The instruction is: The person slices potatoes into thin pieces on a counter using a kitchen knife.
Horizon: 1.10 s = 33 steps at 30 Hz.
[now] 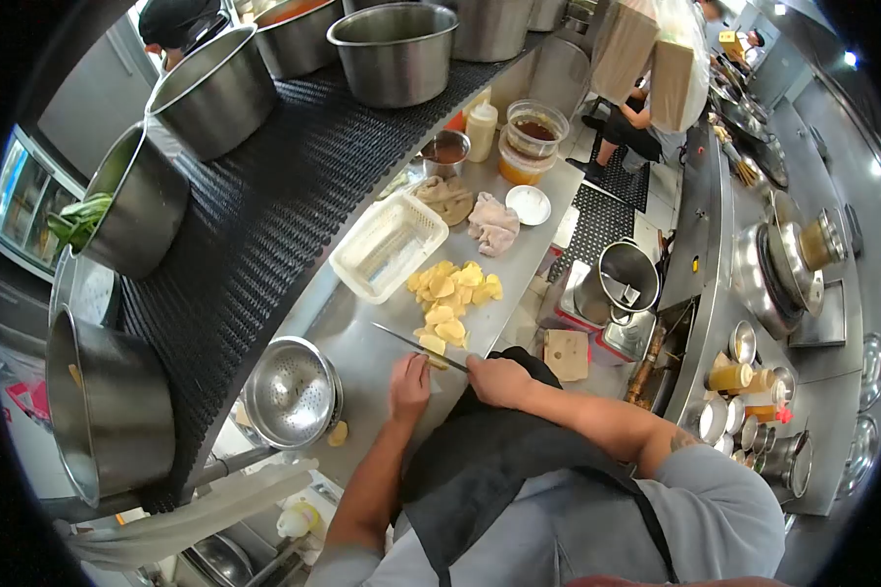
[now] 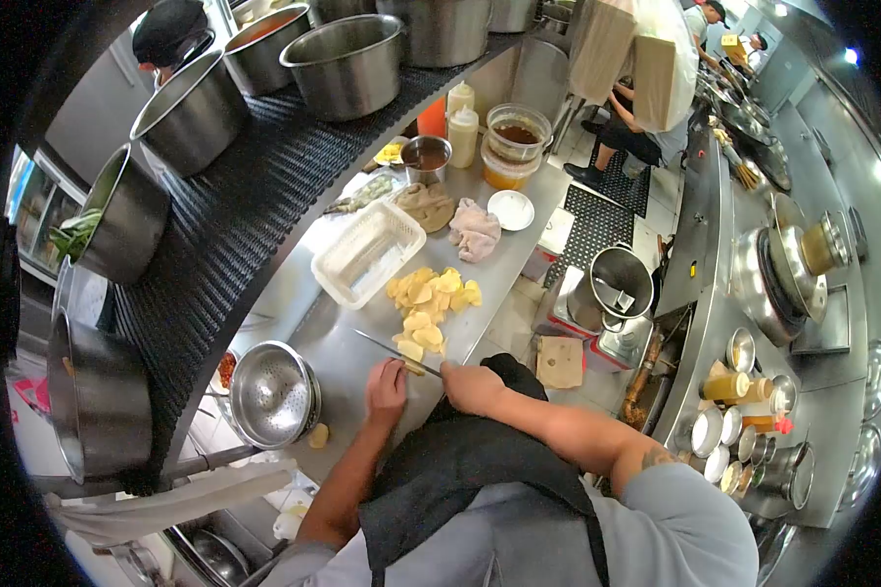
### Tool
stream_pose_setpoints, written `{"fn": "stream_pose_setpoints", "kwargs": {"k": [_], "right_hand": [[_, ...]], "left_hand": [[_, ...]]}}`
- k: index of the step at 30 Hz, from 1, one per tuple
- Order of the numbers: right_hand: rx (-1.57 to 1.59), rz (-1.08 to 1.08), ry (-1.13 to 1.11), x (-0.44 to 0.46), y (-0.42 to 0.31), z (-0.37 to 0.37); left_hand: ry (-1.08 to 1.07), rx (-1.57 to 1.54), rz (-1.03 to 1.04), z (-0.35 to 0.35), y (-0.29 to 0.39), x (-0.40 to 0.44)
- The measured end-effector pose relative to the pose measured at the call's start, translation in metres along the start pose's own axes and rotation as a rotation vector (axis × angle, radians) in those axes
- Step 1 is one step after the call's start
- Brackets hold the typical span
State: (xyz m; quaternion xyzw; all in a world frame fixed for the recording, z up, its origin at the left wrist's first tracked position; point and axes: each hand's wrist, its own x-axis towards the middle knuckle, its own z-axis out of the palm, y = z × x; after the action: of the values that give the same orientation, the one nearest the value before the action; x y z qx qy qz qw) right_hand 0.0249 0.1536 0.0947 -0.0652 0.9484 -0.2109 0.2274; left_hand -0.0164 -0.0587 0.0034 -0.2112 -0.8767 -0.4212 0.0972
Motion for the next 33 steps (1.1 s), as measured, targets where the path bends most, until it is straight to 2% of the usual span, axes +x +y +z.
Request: {"fn": "stream_pose_setpoints", "kwargs": {"k": [5, 8, 10, 11, 12, 18, 33], "right_hand": [[0.016, -0.045, 0.093, 0.004, 0.009, 0.015], [-0.048, -0.045, 0.063, 0.008, 0.009, 0.016], [-0.110, -0.041, 0.105, 0.005, 0.004, 0.014], [-0.142, -0.050, 0.076, 0.006, 0.005, 0.013], [-0.119, 0.072, -0.073, 0.002, -0.013, -0.010], [-0.064, -0.013, 0.025, -0.003, -0.007, -0.012], [-0.081, 0.012, 0.009, -0.012, -0.014, -0.007]], "left_hand": [[0.030, -0.038, 0.027, -0.001, 0.000, 0.006], [0.015, -0.030, -0.030, 0.006, -0.008, -0.002], [0.067, 0.029, 0.071, 0.003, -0.004, 0.002], [0.041, -0.007, 0.029, 0.001, -0.005, 0.003], [-0.015, -0.032, -0.030, -0.002, -0.011, 0.001], [0.096, -0.060, -0.089, -0.005, -0.011, 0.000], [0.047, -0.021, 0.056, -0.001, 0.000, 0.007]]}}
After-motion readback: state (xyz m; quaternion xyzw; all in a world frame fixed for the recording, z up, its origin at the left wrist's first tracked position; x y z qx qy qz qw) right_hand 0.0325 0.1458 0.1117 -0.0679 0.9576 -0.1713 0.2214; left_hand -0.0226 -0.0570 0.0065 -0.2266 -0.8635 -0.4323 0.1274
